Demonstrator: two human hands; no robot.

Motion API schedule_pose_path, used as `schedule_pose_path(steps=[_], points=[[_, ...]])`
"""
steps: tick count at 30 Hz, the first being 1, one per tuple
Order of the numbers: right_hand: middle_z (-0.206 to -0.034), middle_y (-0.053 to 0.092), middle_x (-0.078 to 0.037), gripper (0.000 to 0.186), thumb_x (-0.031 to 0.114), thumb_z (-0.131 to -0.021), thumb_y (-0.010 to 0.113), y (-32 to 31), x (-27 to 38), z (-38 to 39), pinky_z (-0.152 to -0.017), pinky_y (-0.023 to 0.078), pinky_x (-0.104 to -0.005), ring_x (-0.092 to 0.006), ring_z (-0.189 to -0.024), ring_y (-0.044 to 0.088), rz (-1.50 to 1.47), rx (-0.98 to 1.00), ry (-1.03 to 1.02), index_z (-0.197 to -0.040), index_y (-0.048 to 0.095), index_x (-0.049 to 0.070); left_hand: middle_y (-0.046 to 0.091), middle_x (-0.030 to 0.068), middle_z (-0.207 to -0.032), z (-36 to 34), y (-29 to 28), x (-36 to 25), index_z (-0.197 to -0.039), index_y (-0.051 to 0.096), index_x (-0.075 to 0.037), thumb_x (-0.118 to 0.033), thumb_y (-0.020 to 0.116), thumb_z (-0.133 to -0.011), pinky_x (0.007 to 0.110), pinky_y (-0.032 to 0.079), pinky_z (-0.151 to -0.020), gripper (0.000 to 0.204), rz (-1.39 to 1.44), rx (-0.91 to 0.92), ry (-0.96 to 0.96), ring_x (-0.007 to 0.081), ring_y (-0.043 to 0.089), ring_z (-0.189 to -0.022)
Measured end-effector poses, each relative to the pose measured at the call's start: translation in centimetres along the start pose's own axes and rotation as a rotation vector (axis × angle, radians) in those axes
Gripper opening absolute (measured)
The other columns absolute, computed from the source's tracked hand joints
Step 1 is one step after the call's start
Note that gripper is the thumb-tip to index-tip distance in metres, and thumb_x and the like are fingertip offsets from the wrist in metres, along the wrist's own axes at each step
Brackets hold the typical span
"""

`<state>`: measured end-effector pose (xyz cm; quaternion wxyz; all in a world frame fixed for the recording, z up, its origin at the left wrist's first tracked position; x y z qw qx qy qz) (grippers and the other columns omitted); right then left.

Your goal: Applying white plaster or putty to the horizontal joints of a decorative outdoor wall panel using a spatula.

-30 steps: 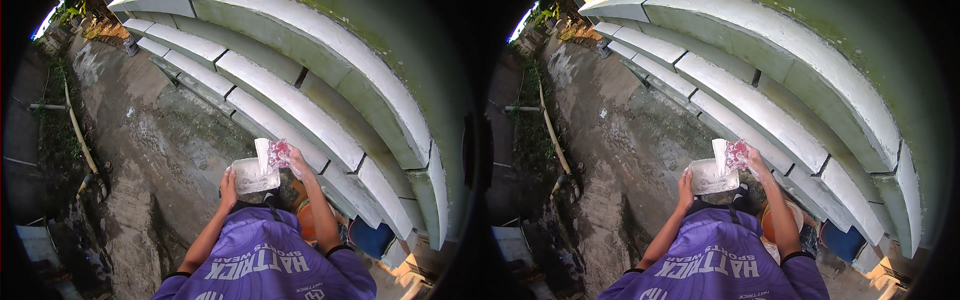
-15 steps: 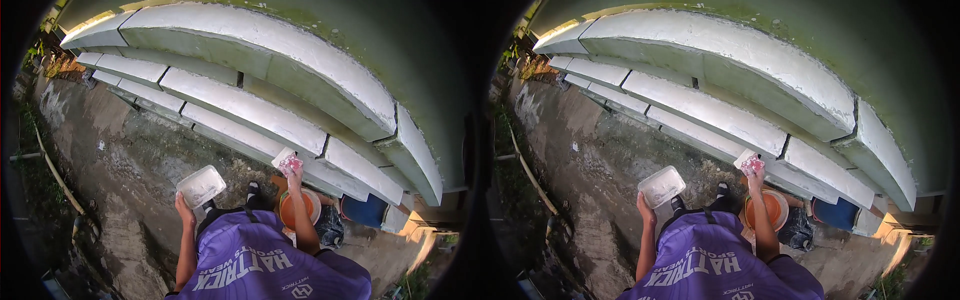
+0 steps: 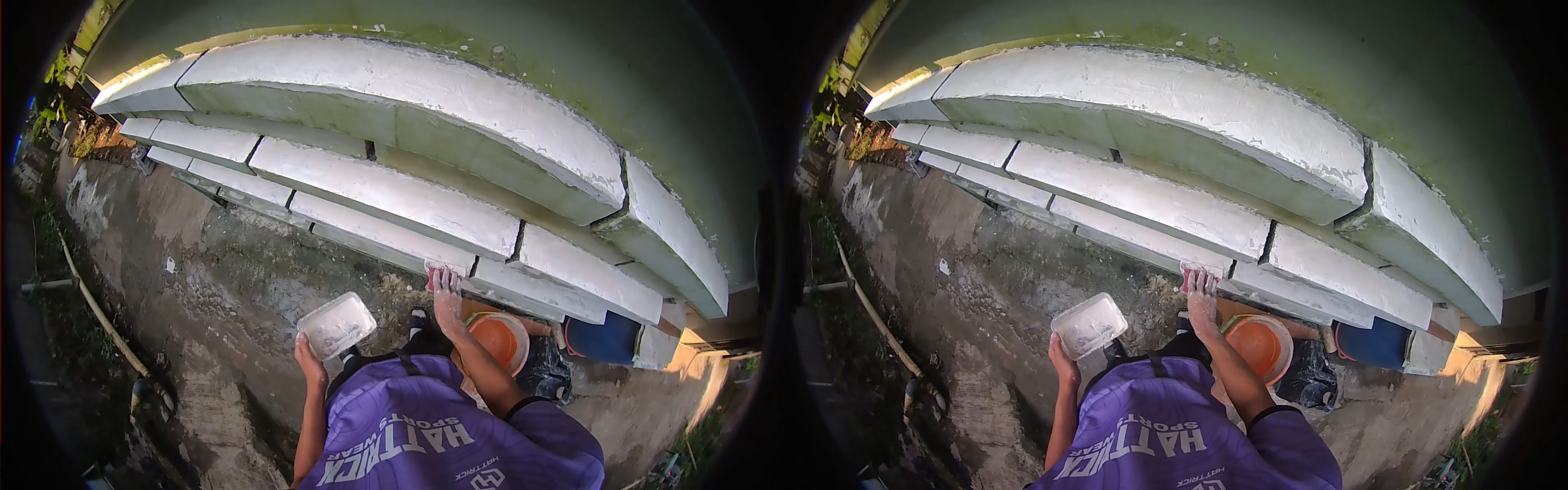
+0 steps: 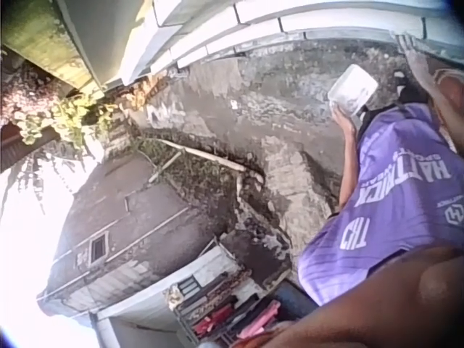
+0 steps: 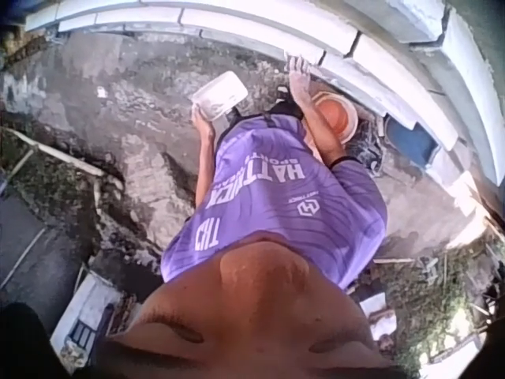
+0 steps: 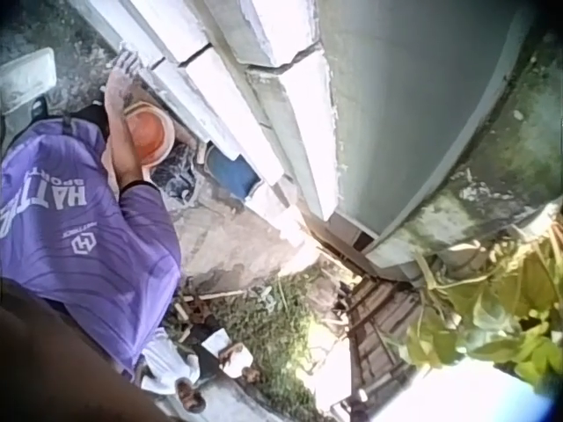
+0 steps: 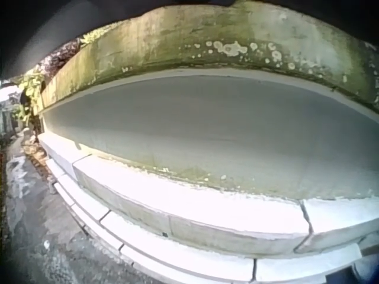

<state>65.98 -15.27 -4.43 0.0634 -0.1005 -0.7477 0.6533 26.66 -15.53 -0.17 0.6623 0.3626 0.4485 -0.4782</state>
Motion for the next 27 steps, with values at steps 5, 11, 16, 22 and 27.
schedule_pose_path(steps=[5,11,16,22,27], points=[[-0.138,0.042,-0.018,0.057,0.005,-0.086,0.045,-4.1,-0.7,-0.2,-0.108,0.033,-0.0479,-0.0395,-0.128,0.04,-0.198,-0.107,0.0,-0.142,0.034,0.005,0.056,0.0078,-0.119,0.1,-1.1,1.0,-0.125,0.051,0.001,-0.038,0.041,-0.099,0.032,0.041,-0.096,0.047,0.13,0.018,-0.053,0.0173,0.053,-0.11],[-0.133,0.048,-0.02,0.05,0.01,-0.086,0.047,0.0,-7.0,-3.4,-0.105,0.036,-0.0456,-0.0381,-0.124,0.046,-0.026,-0.014,0.206,-0.135,0.044,0.004,0.055,0.0083,-0.119,0.2,-1.7,0.9,-0.126,0.051,0.0,-0.038,0.041,-0.099,0.033,0.043,-0.094,0.048,0.033,-0.035,-0.019,0.0185,0.054,-0.108],[-0.129,0.053,-0.017,0.047,0.005,-0.084,0.046,-1.8,-1.6,-3.8,-0.1,0.042,-0.0421,-0.0346,-0.118,0.052,-0.035,0.006,0.058,-0.131,0.049,0.007,0.056,0.008,-0.118,0.0,-2.2,2.1,-0.124,0.052,0.0,-0.038,0.043,-0.098,0.032,0.043,-0.094,0.047,0.066,-0.046,-0.037,0.018,0.054,-0.108],[-0.12,0.06,-0.018,0.057,-0.001,-0.08,0.047,-4.6,-2.3,-5.2,-0.092,0.046,-0.0446,-0.034,-0.112,0.055,-0.272,-0.024,0.097,-0.136,0.045,0.01,0.057,0.0072,-0.115,0.2,-2.0,2.0,-0.122,0.053,-0.001,-0.038,0.044,-0.098,0.032,0.045,-0.092,0.045,0.107,-0.051,-0.041,0.0177,0.056,-0.105],[-0.132,0.049,-0.022,0.05,0.012,-0.087,0.046,-0.1,-2.0,-5.4,-0.101,0.036,-0.0526,-0.0422,-0.121,0.047,0.058,0.024,0.101,-0.136,0.043,0.005,0.057,0.0071,-0.114,0.0,-0.8,2.3,-0.122,0.053,-0.001,-0.038,0.043,-0.098,0.032,0.045,-0.091,0.045,0.105,-0.003,-0.047,0.0177,0.056,-0.103]])
Point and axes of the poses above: each hand's wrist, its own z-axis away from the middle knuckle, its own y-axis out of the palm, x = y × z, the point moved 9 cm from there along -z, towards the middle knuckle
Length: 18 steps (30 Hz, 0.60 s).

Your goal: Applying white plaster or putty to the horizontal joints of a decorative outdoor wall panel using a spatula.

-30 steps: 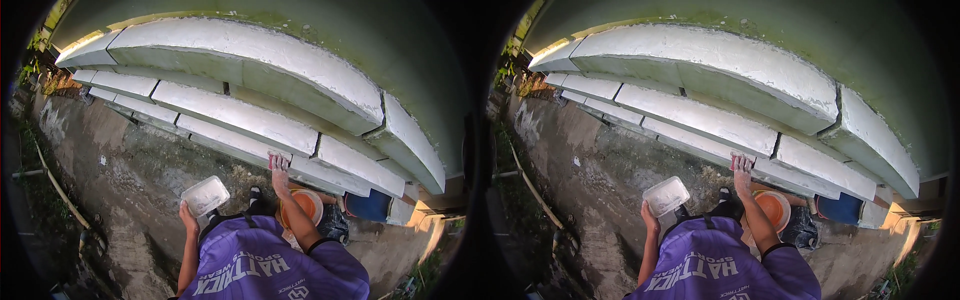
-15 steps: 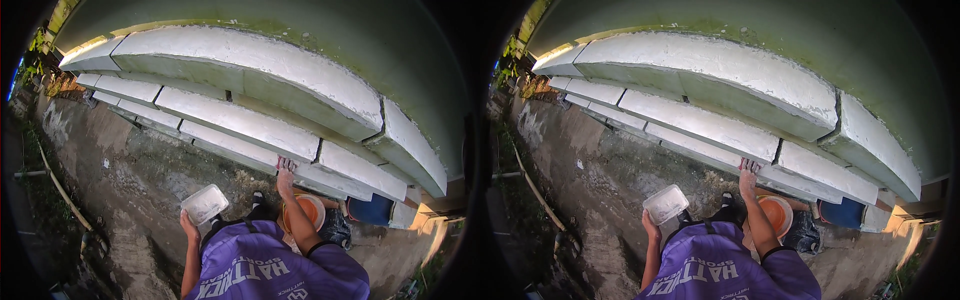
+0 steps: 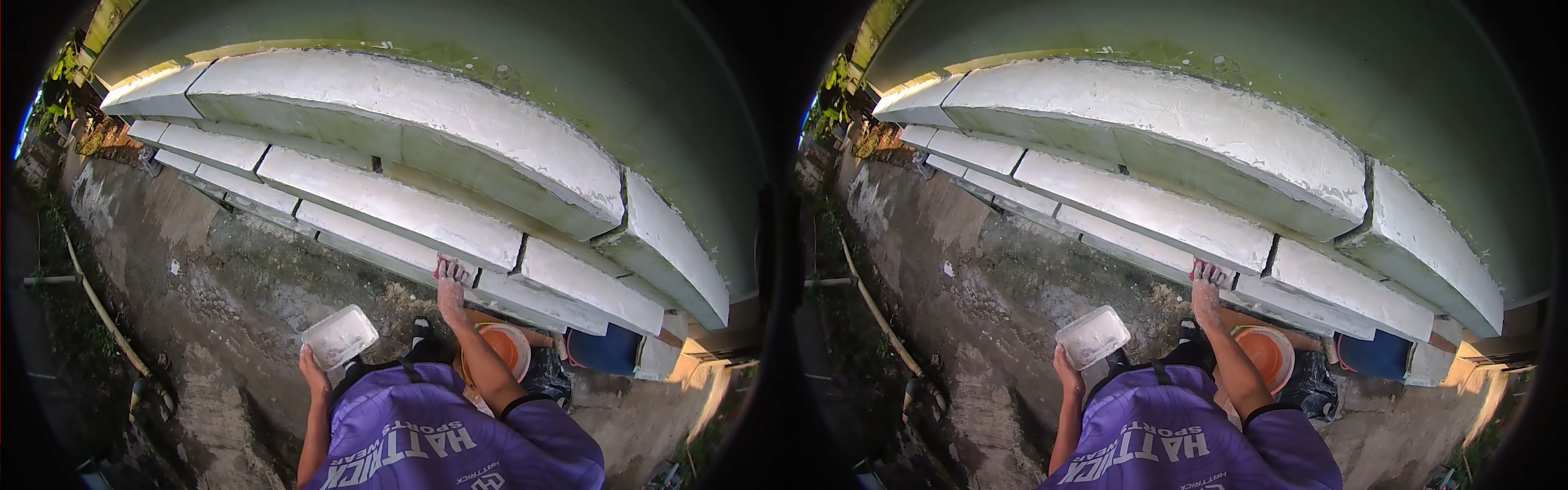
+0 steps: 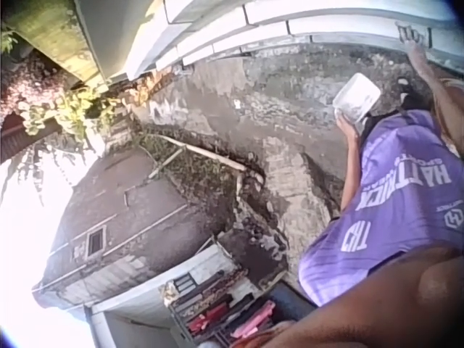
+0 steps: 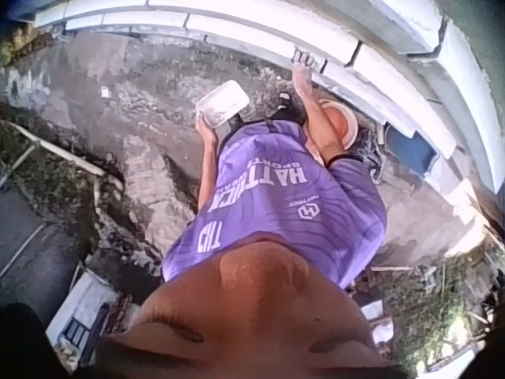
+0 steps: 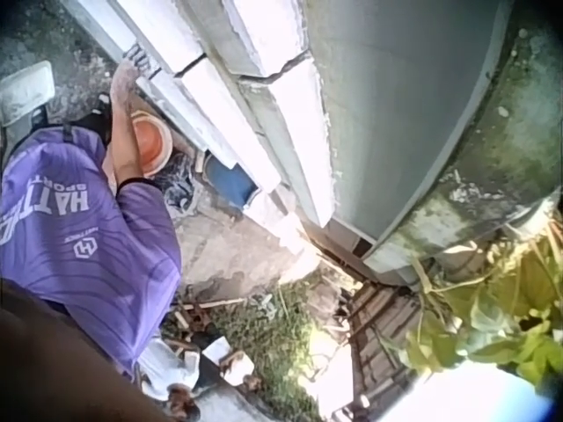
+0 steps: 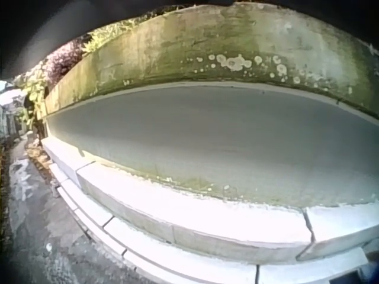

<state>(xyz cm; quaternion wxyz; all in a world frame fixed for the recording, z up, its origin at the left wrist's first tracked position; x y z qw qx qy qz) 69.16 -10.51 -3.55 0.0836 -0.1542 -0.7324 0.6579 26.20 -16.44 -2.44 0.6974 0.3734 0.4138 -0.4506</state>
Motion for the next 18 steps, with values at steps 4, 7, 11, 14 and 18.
schedule_pose_path(steps=[4,7,11,14,18], points=[[-0.132,0.049,-0.019,0.052,0.016,-0.086,0.05,-1.2,5.6,2.8,-0.102,0.034,-0.0554,-0.0374,-0.121,0.047,0.01,-0.008,-0.18,-0.136,0.043,0.004,0.058,0.0065,-0.112,0.0,-0.6,0.2,-0.121,0.054,-0.001,-0.037,0.042,-0.099,0.032,0.045,-0.09,0.044,-0.031,-0.052,0.013,0.0173,0.056,-0.102],[-0.134,0.047,-0.021,0.053,0.014,-0.086,0.05,-1.8,6.9,3.1,-0.105,0.033,-0.0531,-0.0375,-0.125,0.044,-0.169,0.101,-0.33,-0.138,0.041,0.004,0.058,0.0061,-0.111,0.2,-0.6,-0.3,-0.12,0.054,-0.001,-0.036,0.041,-0.099,0.031,0.045,-0.09,0.043,-0.049,-0.107,0.023,0.0167,0.056,-0.101],[-0.137,0.044,-0.02,0.051,0.01,-0.088,0.047,-5.4,4.8,0.3,-0.109,0.031,-0.0475,-0.036,-0.128,0.041,-0.446,-0.018,-0.229,-0.138,0.04,0.004,0.057,0.0075,-0.113,0.5,-0.3,-0.8,-0.119,0.055,0.002,-0.036,0.045,-0.098,0.029,0.041,-0.092,0.045,0.006,-0.09,0.025,0.015,0.052,-0.103],[-0.136,0.046,-0.018,0.051,0.01,-0.087,0.047,-6.1,5.2,-2.1,-0.107,0.034,-0.0461,-0.0347,-0.125,0.045,-0.321,-0.135,-0.224,-0.137,0.042,0.007,0.058,0.0071,-0.11,0.7,0.2,-0.9,-0.118,0.056,0.002,-0.036,0.044,-0.099,0.029,0.042,-0.09,0.044,0.033,-0.045,0.009,0.0149,0.053,-0.101],[-0.129,0.054,-0.014,0.049,0.011,-0.087,0.048,-3.4,4.4,-4.5,-0.1,0.042,-0.0461,-0.0332,-0.116,0.054,-0.291,0.057,-0.042,-0.136,0.045,0.01,0.059,0.0061,-0.11,0.7,-0.4,-0.6,-0.118,0.056,-0.001,-0.035,0.041,-0.099,0.03,0.044,-0.09,0.041,-0.027,-0.062,0.046,0.0156,0.056,-0.1]])
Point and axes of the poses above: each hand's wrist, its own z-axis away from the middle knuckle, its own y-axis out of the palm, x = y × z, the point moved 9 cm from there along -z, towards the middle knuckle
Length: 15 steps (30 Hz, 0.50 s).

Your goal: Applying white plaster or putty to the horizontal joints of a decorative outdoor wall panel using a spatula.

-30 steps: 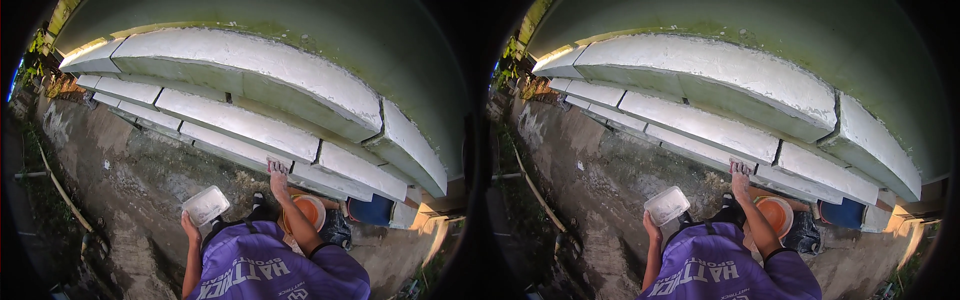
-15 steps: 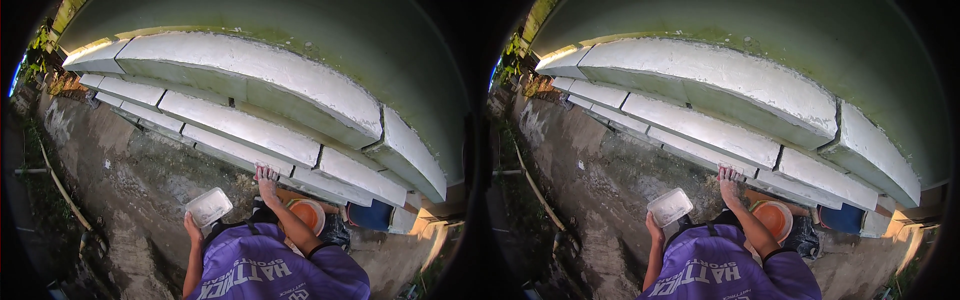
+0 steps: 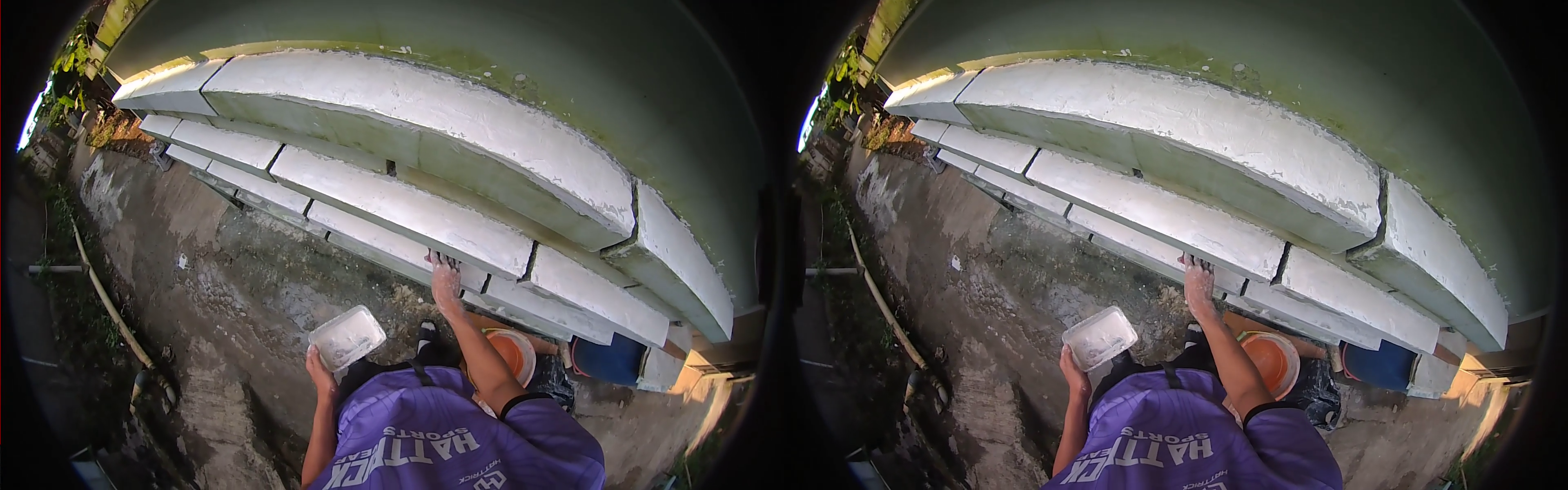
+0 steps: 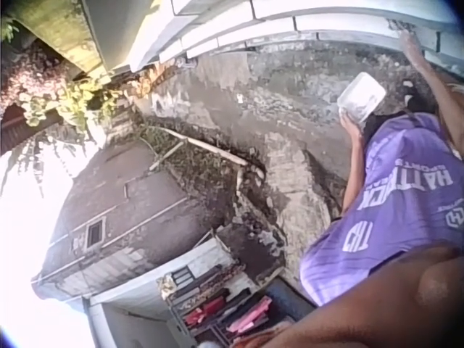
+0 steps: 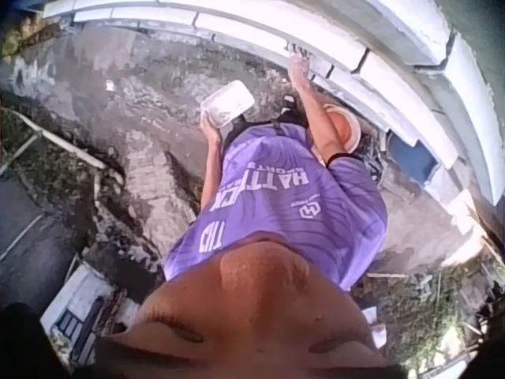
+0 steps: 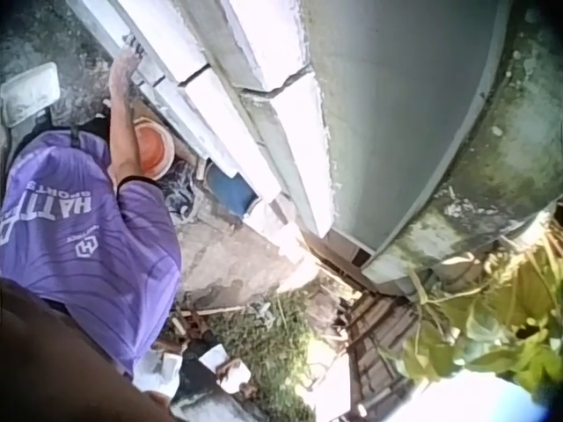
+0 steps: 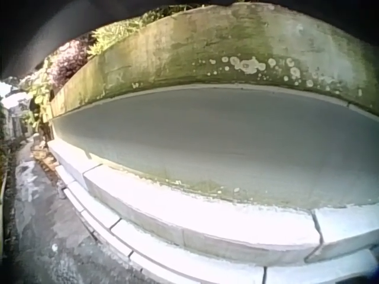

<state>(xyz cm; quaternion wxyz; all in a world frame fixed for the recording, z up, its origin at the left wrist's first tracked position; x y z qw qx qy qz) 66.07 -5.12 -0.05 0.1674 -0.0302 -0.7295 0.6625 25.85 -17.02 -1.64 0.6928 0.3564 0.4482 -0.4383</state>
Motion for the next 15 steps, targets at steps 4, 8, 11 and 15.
schedule_pose_path(steps=[4,8,11,15], points=[[-0.128,0.053,-0.015,0.048,0.012,-0.087,0.049,2.5,-1.1,1.1,-0.102,0.039,-0.0461,-0.0335,-0.119,0.051,0.151,-0.014,0.022,-0.135,0.046,0.009,0.059,0.0067,-0.11,0.1,0.5,0.1,-0.118,0.055,0.001,-0.035,0.042,-0.099,0.03,0.044,-0.089,0.042,0.02,0.017,-0.01,0.0152,0.055,-0.1],[-0.13,0.051,-0.019,0.05,0.009,-0.085,0.05,2.4,2.2,4.7,-0.106,0.033,-0.0483,-0.0372,-0.123,0.047,0.111,-0.022,-0.2,-0.134,0.047,0.008,0.058,0.0076,-0.113,0.6,0.9,-0.1,-0.12,0.054,0.002,-0.035,0.042,-0.099,0.031,0.043,-0.091,0.044,0.065,0.002,-0.046,0.0159,0.055,-0.103],[-0.133,0.049,-0.02,0.058,0.001,-0.079,0.053,1.4,2.1,6.2,-0.107,0.032,-0.0479,-0.0386,-0.123,0.045,-0.193,0.091,-0.253,-0.135,0.046,0.01,0.057,0.0083,-0.117,0.7,0.8,-0.4,-0.124,0.051,0.002,-0.036,0.042,-0.099,0.032,0.043,-0.093,0.046,0.071,-0.013,-0.043,0.0174,0.055,-0.106],[-0.136,0.046,-0.019,0.052,0.002,-0.084,0.045,-3.2,-4.3,5.8,-0.107,0.035,-0.0438,-0.036,-0.125,0.045,-0.115,-0.152,-0.046,-0.136,0.044,0.008,0.055,0.0091,-0.12,0.3,0.8,-0.7,-0.126,0.05,0.001,-0.036,0.043,-0.099,0.033,0.043,-0.093,0.047,0.056,0.022,-0.041,0.0184,0.054,-0.108]])
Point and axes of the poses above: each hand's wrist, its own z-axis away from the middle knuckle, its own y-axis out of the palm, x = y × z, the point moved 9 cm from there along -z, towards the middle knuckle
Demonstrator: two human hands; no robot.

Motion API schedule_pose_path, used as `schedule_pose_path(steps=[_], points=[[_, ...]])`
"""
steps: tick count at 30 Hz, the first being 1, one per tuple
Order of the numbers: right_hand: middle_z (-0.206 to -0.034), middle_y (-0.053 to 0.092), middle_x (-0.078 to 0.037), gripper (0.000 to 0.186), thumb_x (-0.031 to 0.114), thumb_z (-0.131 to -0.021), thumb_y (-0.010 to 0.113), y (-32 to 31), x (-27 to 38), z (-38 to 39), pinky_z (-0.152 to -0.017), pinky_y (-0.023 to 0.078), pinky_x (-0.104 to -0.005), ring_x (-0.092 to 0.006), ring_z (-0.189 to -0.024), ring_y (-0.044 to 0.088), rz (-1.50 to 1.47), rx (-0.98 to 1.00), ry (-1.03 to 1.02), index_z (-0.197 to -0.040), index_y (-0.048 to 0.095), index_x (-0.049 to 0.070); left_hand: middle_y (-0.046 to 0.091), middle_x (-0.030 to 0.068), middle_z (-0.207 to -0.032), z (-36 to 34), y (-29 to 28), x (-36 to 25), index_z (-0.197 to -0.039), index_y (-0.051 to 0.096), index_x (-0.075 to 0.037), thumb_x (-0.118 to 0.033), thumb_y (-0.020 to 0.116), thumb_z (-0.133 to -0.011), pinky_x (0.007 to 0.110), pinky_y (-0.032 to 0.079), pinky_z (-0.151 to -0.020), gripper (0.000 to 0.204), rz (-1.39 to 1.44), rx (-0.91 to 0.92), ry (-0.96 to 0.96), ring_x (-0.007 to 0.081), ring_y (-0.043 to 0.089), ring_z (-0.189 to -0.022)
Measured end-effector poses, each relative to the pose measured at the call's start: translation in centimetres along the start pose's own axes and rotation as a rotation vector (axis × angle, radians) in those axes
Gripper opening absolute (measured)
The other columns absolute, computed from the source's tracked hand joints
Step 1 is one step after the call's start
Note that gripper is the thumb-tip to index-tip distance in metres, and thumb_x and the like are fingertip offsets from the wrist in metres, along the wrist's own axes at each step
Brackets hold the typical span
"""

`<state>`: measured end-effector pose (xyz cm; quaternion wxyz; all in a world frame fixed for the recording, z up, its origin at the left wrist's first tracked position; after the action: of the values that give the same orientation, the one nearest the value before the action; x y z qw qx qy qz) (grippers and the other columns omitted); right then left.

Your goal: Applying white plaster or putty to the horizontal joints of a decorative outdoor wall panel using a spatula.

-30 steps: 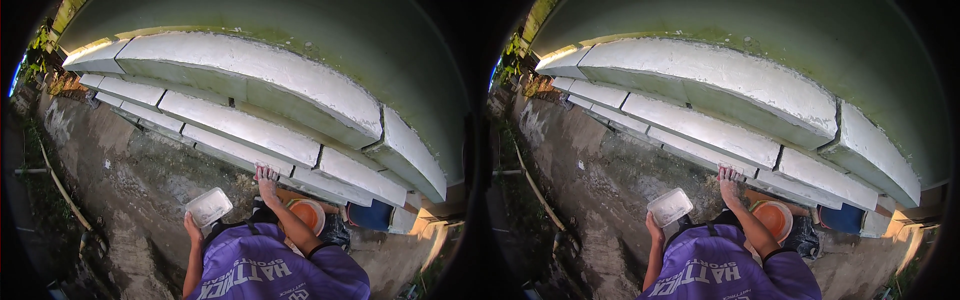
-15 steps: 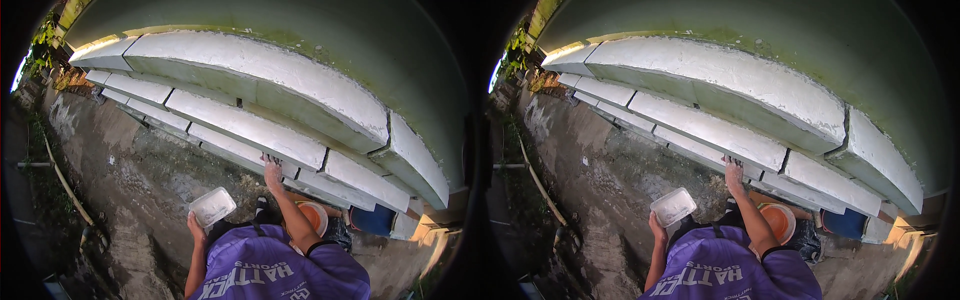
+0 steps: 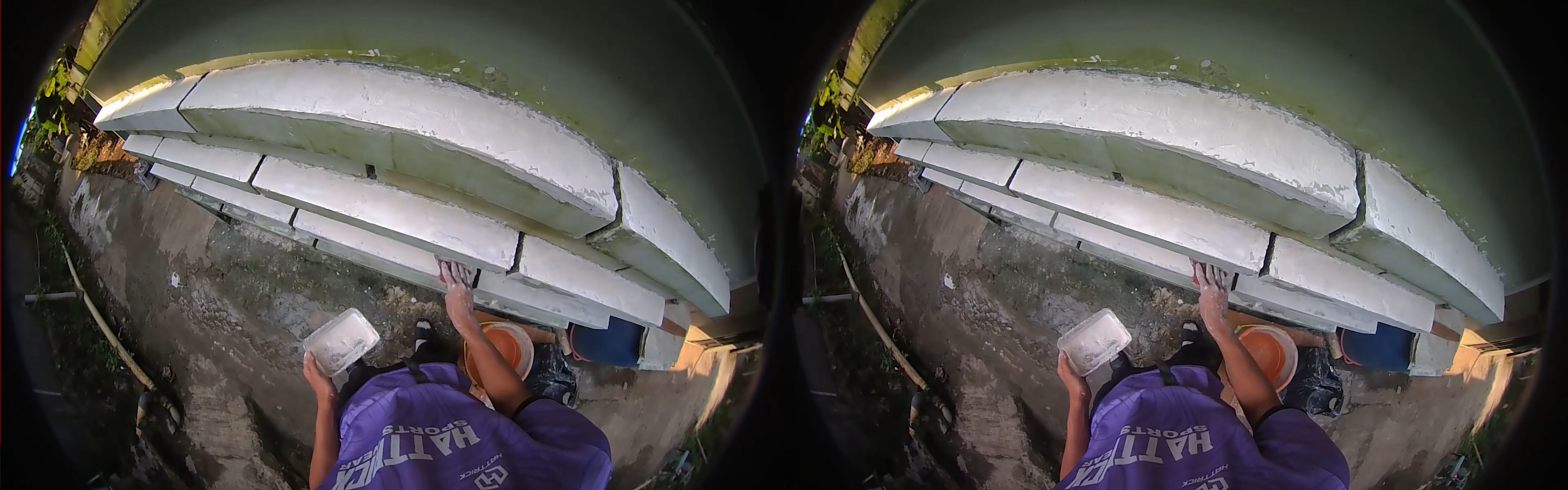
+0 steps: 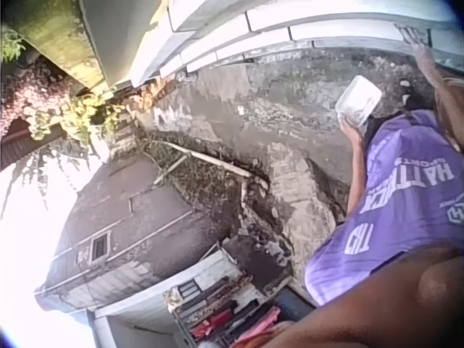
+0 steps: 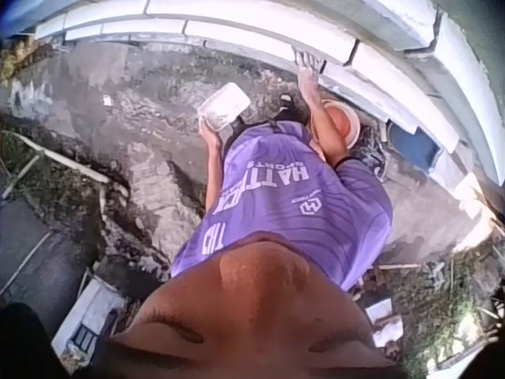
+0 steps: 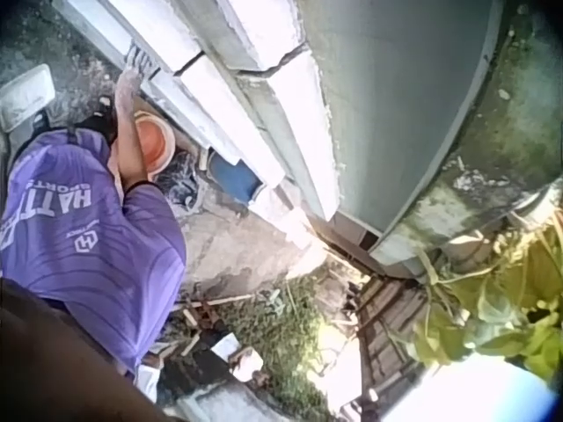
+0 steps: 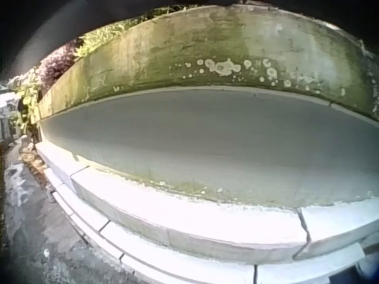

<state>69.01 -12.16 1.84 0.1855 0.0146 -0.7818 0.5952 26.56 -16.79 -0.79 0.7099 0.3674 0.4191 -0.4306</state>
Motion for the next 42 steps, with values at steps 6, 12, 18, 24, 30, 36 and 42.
schedule_pose_path(steps=[6,12,18,24,30,36,42], points=[[-0.133,0.05,-0.018,0.047,0.007,-0.086,0.046,3.1,-5.1,1.5,-0.104,0.038,-0.0421,-0.034,-0.123,0.048,0.243,0.063,0.095,-0.133,0.048,0.006,0.055,0.0086,-0.118,-1.0,1.4,0.4,-0.125,0.05,0.0,-0.037,0.043,-0.099,0.033,0.043,-0.093,0.045,0.047,0.065,-0.095,0.0182,0.054,-0.107],[-0.127,0.055,-0.018,0.049,0.0,-0.082,0.045,2.1,0.1,4.1,-0.099,0.043,-0.0402,-0.0335,-0.119,0.051,-0.189,0.56,0.275,-0.13,0.051,0.006,0.055,0.0075,-0.119,-2.2,1.6,0.6,-0.125,0.05,-0.001,-0.036,0.043,-0.099,0.033,0.043,-0.093,0.044,0.008,0.083,-0.078,0.0175,0.053,-0.108],[-0.13,0.054,-0.014,0.052,0.0,-0.082,0.046,0.1,-3.4,-0.3,-0.105,0.037,-0.0428,-0.0342,-0.124,0.046,-0.049,-0.027,0.126,-0.132,0.05,0.01,0.055,0.0082,-0.119,-3.6,1.0,1.2,-0.126,0.051,0.001,-0.035,0.042,-0.099,0.031,0.043,-0.093,0.045,0.0,0.105,-0.065,0.0172,0.054,-0.107],[-0.133,0.049,-0.017,0.055,0.003,-0.084,0.048,3.5,0.0,1.3,-0.107,0.035,-0.0452,-0.0346,-0.125,0.045,0.239,-0.077,-0.053,-0.138,0.043,0.01,0.056,0.0077,-0.117,-4.2,1.6,1.0,-0.125,0.052,0.001,-0.035,0.043,-0.099,0.031,0.043,-0.092,0.045,-0.054,0.113,-0.087,0.0174,0.054,-0.106],[-0.137,0.044,-0.019,0.052,0.007,-0.084,0.049,3.8,2.9,6.9,-0.107,0.034,-0.0455,-0.0351,-0.125,0.044,0.016,0.086,-0.139,-0.136,0.045,0.009,0.052,0.0091,-0.124,-4.4,2.3,-0.3,-0.13,0.047,-0.003,-0.039,0.045,-0.098,0.036,0.046,-0.093,0.049,-0.03,0.108,-0.118,0.0209,0.054,-0.11],[-0.139,0.043,-0.018,0.057,0.003,-0.082,0.05,-0.8,-1.7,3.8,-0.108,0.033,-0.0464,-0.0355,-0.129,0.04,0.093,-0.097,0.025,-0.137,0.044,0.012,0.05,0.0097,-0.128,-4.9,2.5,-1.0,-0.131,0.045,-0.003,-0.041,0.045,-0.097,0.037,0.046,-0.093,0.051,-0.056,0.129,-0.126,0.0227,0.052,-0.114],[-0.143,0.034,-0.019,0.065,0.009,-0.079,0.058,4.7,-1.2,6.0,-0.109,0.03,-0.0481,-0.0385,-0.131,0.034,0.264,0.014,0.114,-0.141,0.039,0.011,0.047,0.013,-0.133,-6.5,2.5,-0.6,-0.138,0.039,-0.003,-0.042,0.043,-0.097,0.045,0.047,-0.093,0.058,-0.148,0.213,-0.059,0.0282,0.053,-0.116]])
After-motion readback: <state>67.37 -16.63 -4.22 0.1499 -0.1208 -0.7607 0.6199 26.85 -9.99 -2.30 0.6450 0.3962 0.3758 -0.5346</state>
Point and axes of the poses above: each hand's wrist, its own z-axis away from the middle knuckle, its own y-axis out of the palm, x = y × z, the point moved 9 cm from there along -z, towards the middle knuckle
